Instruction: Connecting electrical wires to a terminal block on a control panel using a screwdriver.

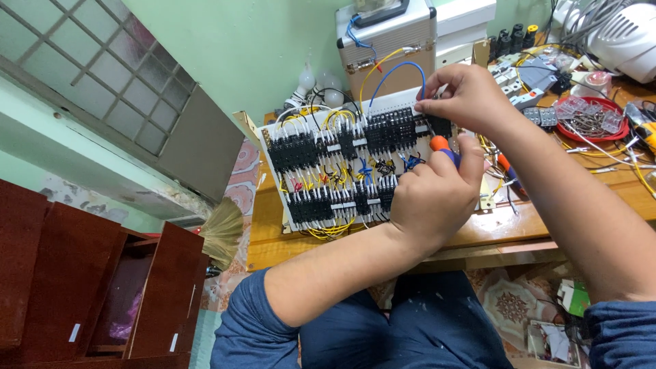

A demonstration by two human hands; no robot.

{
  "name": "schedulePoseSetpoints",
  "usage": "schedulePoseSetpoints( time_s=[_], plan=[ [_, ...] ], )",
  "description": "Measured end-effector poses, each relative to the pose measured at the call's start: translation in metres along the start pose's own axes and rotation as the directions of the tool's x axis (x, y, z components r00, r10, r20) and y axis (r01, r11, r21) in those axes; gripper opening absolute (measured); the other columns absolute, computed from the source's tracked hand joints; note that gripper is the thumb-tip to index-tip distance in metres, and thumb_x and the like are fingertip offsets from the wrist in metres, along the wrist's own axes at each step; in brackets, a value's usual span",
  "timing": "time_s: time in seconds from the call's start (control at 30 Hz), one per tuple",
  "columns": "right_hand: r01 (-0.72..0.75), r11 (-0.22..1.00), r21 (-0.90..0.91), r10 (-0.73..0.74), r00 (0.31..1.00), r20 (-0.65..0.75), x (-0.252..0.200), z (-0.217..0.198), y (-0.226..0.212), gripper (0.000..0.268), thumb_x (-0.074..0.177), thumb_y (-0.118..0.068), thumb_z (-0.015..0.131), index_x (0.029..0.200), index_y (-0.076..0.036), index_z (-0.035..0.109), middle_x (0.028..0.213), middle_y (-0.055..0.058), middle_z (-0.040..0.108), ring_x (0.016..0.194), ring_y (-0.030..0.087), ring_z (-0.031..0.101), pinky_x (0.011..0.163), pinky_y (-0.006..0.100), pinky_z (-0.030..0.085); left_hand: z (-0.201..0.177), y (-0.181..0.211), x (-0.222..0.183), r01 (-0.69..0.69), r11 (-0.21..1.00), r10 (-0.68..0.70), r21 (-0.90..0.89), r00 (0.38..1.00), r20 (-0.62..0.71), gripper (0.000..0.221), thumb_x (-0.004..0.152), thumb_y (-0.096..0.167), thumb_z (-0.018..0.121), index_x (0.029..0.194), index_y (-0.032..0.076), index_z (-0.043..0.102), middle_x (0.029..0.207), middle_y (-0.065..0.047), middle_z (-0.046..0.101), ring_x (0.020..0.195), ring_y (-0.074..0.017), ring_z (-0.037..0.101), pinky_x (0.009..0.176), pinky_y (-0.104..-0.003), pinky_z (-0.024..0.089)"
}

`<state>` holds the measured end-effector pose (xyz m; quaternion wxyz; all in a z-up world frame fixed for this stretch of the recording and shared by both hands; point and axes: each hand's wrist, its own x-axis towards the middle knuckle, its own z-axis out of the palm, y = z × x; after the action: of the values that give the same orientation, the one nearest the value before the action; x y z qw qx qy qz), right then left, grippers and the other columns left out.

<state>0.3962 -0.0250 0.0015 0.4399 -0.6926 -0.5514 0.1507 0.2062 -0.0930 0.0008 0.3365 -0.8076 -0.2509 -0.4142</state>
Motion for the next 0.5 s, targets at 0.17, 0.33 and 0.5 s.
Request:
schedulePoseSetpoints(
  time_s=[0.17,0.33,0.5],
  plan=[
    [-0.038,0.988,0.152,0.026,0.997,0.077,0.007,-0.005,0.003,0.017,0.086,-0.013,0.087,0.095,-0.009,0.073,0.088,0.002,0.075,0.080,0.006,0.065,0.073,0.022,0.052,-0.011,0.000,-0.001,-0.045,0.998,0.039,0.034,0.989,0.143,0.060,0.105,0.035,0.069,0.156,0.022,0.038,0.101,-0.006,0.055,0.072,-0.0181,0.051,0.058,-0.031,0.037],
    [-0.043,0.991,0.128,0.030,0.995,0.099,0.013,-0.007,0.009,0.020,0.083,-0.016,0.089,0.094,-0.009,0.074,0.084,0.003,0.074,0.080,0.007,0.065,0.073,0.023,0.052,-0.001,0.005,-0.003,0.031,1.000,-0.031,0.003,0.997,0.074,0.065,0.106,0.066,0.059,0.147,0.016,0.060,0.069,0.001,0.045,0.048,-0.0148,0.047,0.044,-0.033,0.034],
    [-0.072,0.993,0.094,0.063,0.994,0.092,0.011,-0.009,-0.001,0.013,0.087,-0.012,0.085,0.095,-0.009,0.076,0.084,0.002,0.074,0.076,0.006,0.061,0.066,0.024,0.051,0.002,-0.004,0.005,0.076,0.996,-0.077,-0.047,0.997,-0.003,0.034,0.109,0.037,0.052,0.128,0.016,0.070,0.072,0.001,0.050,0.050,-0.0141,0.048,0.045,-0.032,0.035]
  ],
)
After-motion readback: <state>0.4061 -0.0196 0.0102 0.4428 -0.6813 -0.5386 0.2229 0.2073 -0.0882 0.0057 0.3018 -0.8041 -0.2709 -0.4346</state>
